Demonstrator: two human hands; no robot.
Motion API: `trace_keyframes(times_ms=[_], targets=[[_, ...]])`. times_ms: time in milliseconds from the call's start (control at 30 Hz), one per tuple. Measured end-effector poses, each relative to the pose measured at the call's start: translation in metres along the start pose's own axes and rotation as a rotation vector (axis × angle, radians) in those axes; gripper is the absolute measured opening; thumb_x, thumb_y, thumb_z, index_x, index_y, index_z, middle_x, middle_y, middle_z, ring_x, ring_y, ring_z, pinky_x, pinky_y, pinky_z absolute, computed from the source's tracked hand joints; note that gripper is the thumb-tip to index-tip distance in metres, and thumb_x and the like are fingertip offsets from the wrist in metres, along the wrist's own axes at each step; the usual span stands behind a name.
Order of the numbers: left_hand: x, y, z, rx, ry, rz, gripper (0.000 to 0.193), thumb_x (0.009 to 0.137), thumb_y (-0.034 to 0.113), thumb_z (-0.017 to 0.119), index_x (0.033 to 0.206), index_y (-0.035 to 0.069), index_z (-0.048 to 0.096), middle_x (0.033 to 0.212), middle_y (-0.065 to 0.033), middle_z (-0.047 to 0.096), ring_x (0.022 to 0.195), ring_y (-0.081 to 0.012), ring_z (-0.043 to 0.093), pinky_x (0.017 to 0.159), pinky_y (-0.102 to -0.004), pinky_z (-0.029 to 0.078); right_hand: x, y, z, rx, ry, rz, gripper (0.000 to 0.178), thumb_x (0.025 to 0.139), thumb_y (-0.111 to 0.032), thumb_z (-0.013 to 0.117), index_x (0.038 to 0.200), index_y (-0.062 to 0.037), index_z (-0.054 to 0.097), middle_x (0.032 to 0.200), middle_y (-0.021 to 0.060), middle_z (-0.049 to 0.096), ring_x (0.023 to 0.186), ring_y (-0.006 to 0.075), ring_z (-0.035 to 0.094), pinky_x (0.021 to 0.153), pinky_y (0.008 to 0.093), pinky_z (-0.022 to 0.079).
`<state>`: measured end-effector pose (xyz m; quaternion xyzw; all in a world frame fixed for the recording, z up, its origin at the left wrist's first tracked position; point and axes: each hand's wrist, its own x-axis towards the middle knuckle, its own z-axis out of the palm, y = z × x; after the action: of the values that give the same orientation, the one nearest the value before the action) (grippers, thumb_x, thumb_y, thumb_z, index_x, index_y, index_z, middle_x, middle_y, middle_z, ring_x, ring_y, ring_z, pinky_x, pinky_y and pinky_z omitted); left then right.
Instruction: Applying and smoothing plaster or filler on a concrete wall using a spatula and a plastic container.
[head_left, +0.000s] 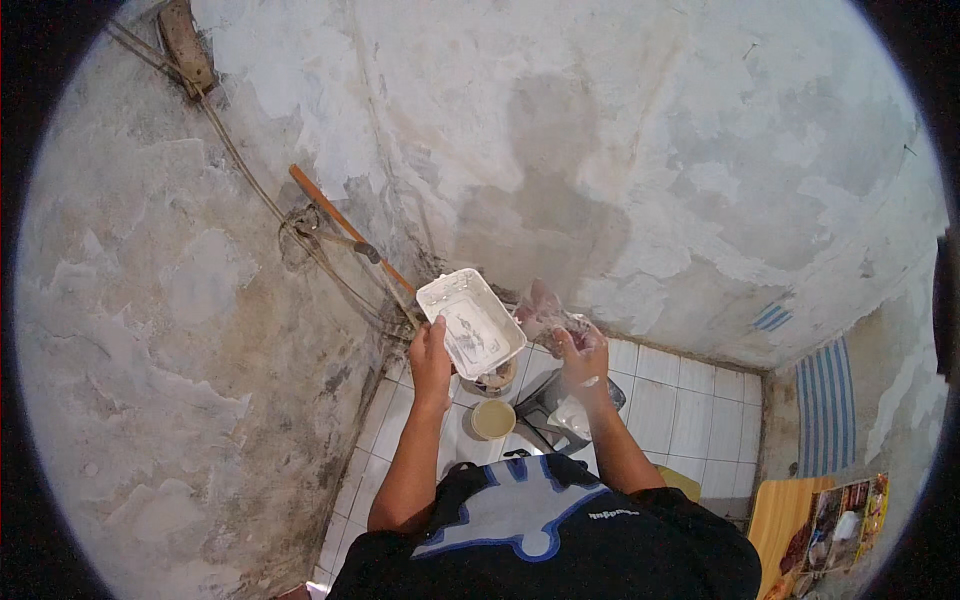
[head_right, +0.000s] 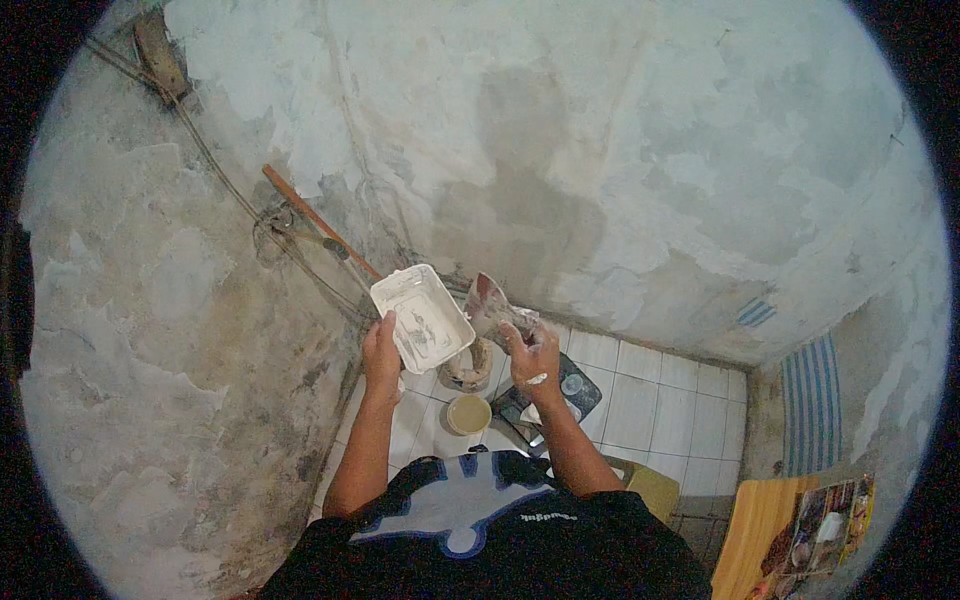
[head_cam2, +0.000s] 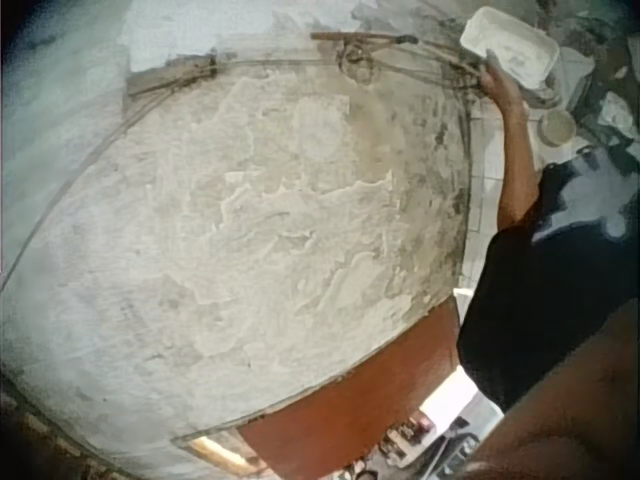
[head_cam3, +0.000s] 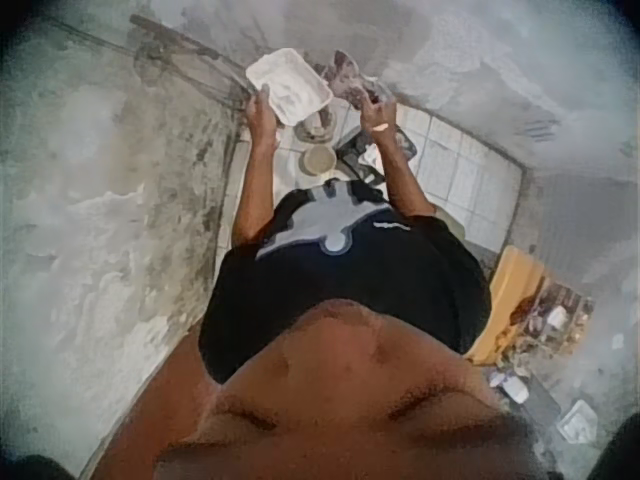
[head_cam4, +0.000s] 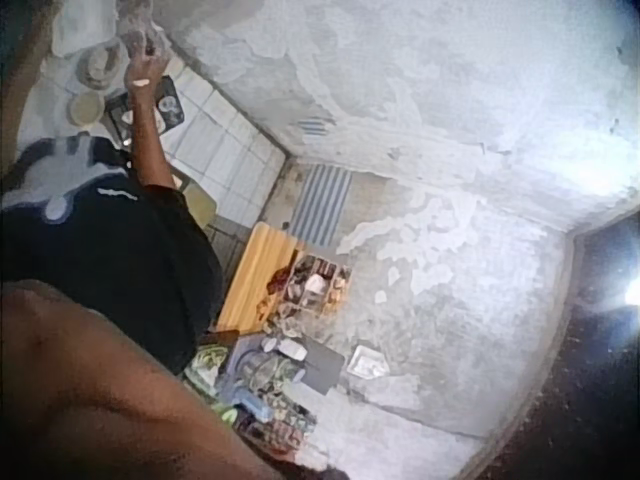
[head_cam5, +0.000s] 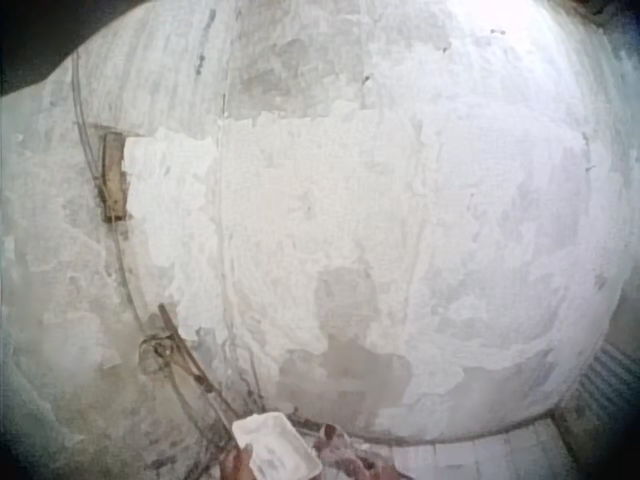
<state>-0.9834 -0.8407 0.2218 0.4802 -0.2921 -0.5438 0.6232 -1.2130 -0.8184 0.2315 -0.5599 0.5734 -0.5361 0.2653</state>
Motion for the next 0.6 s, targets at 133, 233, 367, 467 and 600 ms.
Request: trace_keyframes(times_ms=[133,233,367,467,600], targets=[[-0.011,0.013,0.007,0.076,-0.015,-0.044,0.038,0.098,0.03,0.055,0.116,-0.004,0.056,0.098,-0.0099,0.066,0.079,-0.0142,0.068,0.061,-0.0282,0.056,-0.008,0.006,0.007,-0.073,0.027,-0.059,0.032,0.089,-0.029,0.064,0.099,0.0012,0.068,0.087,0.0206,0.069,0.079,0.0372,0.065,0.074,0.043,0.048],[-0.012,0.01,0.003,0.108,-0.047,-0.031,0.038,0.097,0.03,0.056,0.116,-0.003,0.057,0.096,-0.0102,0.066,0.076,-0.0147,0.068,0.059,-0.0279,0.056,-0.013,-0.007,0.01,-0.132,0.018,-0.039,0.032,0.089,-0.029,0.064,0.101,0.0008,0.068,0.09,0.0211,0.069,0.083,0.0368,0.066,0.077,0.0433,0.048],[-0.018,0.013,0.004,0.174,-0.051,-0.024,0.037,0.097,0.03,0.057,0.115,-0.003,0.058,0.095,-0.0102,0.066,0.075,-0.0148,0.068,0.059,-0.0284,0.056,-0.014,0.009,0.017,-0.178,0.052,-0.116,0.032,0.09,-0.028,0.063,0.103,0.0013,0.068,0.093,0.0216,0.069,0.086,0.0368,0.066,0.08,0.0431,0.049],[-0.022,0.016,0.004,0.189,-0.084,-0.061,0.036,0.096,0.029,0.058,0.114,-0.003,0.059,0.096,-0.0103,0.067,0.075,-0.015,0.069,0.059,-0.0283,0.056,-0.013,0.009,0.021,-0.121,-0.002,-0.101,0.034,0.091,-0.027,0.062,0.106,0.0031,0.067,0.094,0.0215,0.07,0.09,0.0377,0.066,0.085,0.043,0.048],[-0.025,0.012,-0.002,0.189,-0.126,-0.032,0.035,0.097,0.028,0.057,0.114,-0.003,0.059,0.096,-0.01,0.067,0.077,-0.0148,0.069,0.061,-0.0279,0.057,-0.012,-0.001,0.022,-0.068,-0.069,-0.046,0.034,0.091,-0.026,0.062,0.104,0.0041,0.067,0.097,0.0215,0.069,0.093,0.0384,0.065,0.089,0.0439,0.046]])
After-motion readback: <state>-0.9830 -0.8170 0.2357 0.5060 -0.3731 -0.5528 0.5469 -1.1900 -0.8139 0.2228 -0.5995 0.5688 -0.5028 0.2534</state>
